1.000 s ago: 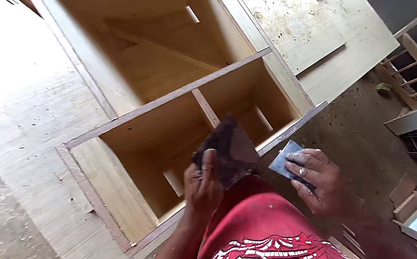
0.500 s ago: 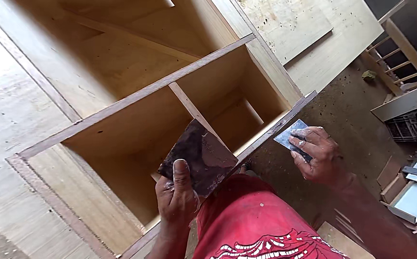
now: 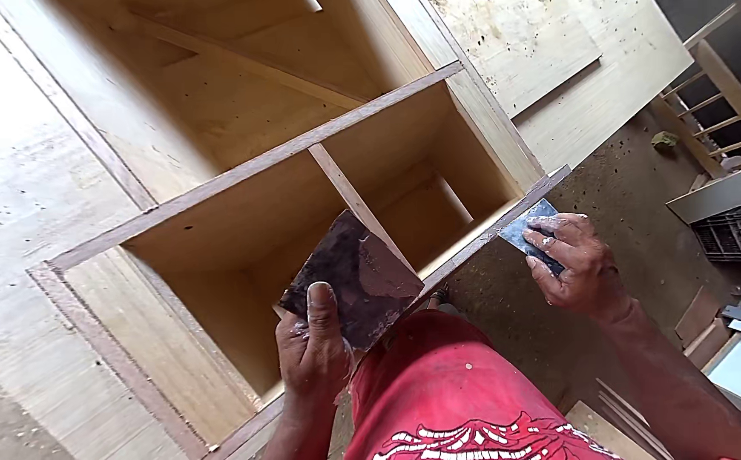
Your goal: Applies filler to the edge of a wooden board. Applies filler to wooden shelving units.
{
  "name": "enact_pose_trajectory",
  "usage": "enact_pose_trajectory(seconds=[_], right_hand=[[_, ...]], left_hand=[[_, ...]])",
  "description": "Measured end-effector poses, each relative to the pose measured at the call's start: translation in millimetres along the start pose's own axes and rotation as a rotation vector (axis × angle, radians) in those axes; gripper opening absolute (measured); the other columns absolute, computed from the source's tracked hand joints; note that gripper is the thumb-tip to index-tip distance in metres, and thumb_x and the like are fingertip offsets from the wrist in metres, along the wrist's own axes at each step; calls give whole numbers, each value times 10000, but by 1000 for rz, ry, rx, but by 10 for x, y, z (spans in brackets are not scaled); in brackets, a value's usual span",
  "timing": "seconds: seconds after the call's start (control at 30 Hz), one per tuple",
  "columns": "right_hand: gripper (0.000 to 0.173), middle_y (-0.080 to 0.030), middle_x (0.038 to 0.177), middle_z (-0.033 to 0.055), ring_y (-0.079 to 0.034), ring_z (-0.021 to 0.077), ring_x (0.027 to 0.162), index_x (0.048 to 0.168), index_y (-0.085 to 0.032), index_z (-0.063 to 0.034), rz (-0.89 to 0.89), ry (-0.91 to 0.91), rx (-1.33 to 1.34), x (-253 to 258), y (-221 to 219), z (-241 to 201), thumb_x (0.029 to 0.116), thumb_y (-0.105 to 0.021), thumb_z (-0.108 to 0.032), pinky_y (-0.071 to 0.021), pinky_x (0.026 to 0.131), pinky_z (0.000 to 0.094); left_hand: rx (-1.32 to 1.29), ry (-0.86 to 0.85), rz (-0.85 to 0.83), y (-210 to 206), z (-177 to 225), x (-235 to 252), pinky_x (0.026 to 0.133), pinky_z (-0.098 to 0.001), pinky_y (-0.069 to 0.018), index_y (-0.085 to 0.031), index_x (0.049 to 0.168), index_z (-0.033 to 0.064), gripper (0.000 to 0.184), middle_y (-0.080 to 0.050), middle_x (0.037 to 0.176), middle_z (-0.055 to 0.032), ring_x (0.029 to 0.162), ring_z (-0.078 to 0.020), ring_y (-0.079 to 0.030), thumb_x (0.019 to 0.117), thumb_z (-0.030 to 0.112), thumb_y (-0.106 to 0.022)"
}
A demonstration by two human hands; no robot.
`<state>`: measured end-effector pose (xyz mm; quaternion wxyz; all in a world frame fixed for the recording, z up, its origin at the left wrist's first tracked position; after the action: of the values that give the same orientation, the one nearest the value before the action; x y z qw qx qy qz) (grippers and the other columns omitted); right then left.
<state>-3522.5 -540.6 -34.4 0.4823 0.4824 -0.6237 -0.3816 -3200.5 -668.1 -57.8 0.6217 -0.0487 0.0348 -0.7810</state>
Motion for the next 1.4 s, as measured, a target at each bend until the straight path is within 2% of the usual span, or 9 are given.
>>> enact_pose_trajectory(seconds=[0.17,0.3,0.47,0.63,0.73,0.87,1.0,1.13,1.4], right_hand=[[380,-664,1323,129,-567,341,1285,1201,-754,-102,-40,7,-15,71,-145,10,930,-583,-305,-489,1025,508],[353,-707,1236,109,-602,332,1235,1115,-780,-106,-86,-3,-14,-51,-5,38,933,-551,-305,-523,948,511],[354,-667,1327,121,-569,313,1301,1191,-758,-106,-6,10,61,-14,-131,-417,940,-607,-304,-478,1069,507],[353,-665,1351,78,-559,298,1317,1203,-762,-140,-54,-20,41,-81,-339,-510,953,-584,-313,-477,1065,501],[334,-717,1238,66,-612,293,1233,1134,-783,-145,-78,-27,31,-184,-200,-483,948,-562,-312,-515,994,498],[357,-670,1325,107,-570,308,1290,1191,-760,-110,9,-23,30,-105,-175,-552,946,-590,-306,-475,1062,489],[368,-646,1376,88,-536,302,1340,1242,-744,-133,7,-26,26,-144,-402,-518,957,-592,-309,-455,1092,496],[356,-713,1256,91,-610,314,1241,1168,-774,-136,-33,-57,44,-302,-232,-570,951,-558,-319,-508,1008,505],[385,-645,1391,74,-535,291,1347,1264,-737,-145,17,-30,56,-256,-602,-929,989,-567,-353,-428,1119,496]], left_hand=[[-20,-1,-5,-2,12,18,841,-220,-596,-644,1130,278,238,-722,966,152,908,1,-700,1063,444,-486],[-44,-13,4,40,41,18,834,-223,-601,-661,1125,272,249,-731,966,140,901,-6,-705,1063,439,-486],[-39,-1,17,105,22,19,830,-219,-601,-657,1125,275,250,-728,962,142,900,-6,-704,1065,442,-481],[-44,9,-7,121,42,10,829,-219,-599,-659,1108,279,246,-727,951,143,893,-4,-702,1055,455,-496],[-55,-2,-8,172,72,15,836,-222,-600,-659,1121,281,249,-731,964,140,904,-6,-704,1058,453,-490],[-33,-8,10,230,66,11,850,-218,-593,-655,1128,288,246,-725,980,153,926,4,-696,1069,440,-471],[-42,-6,-9,247,38,14,853,-226,-594,-653,1140,278,253,-725,981,145,928,-3,-697,1067,441,-474],[-49,-15,25,339,66,-1,842,-226,-595,-665,1115,286,254,-727,965,143,913,-5,-699,1062,453,-481],[-57,11,8,392,43,-10,849,-224,-594,-651,1135,294,244,-726,984,148,927,0,-697,1061,452,-482]])
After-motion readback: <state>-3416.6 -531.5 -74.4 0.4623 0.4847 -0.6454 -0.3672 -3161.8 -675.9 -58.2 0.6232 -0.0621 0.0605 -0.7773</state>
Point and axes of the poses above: each hand's wrist, its own x-axis towards the middle knuckle, its own y-axis out of the back of the hand, z = x × y, the point moved 6 cm from there along x, towards the middle knuckle
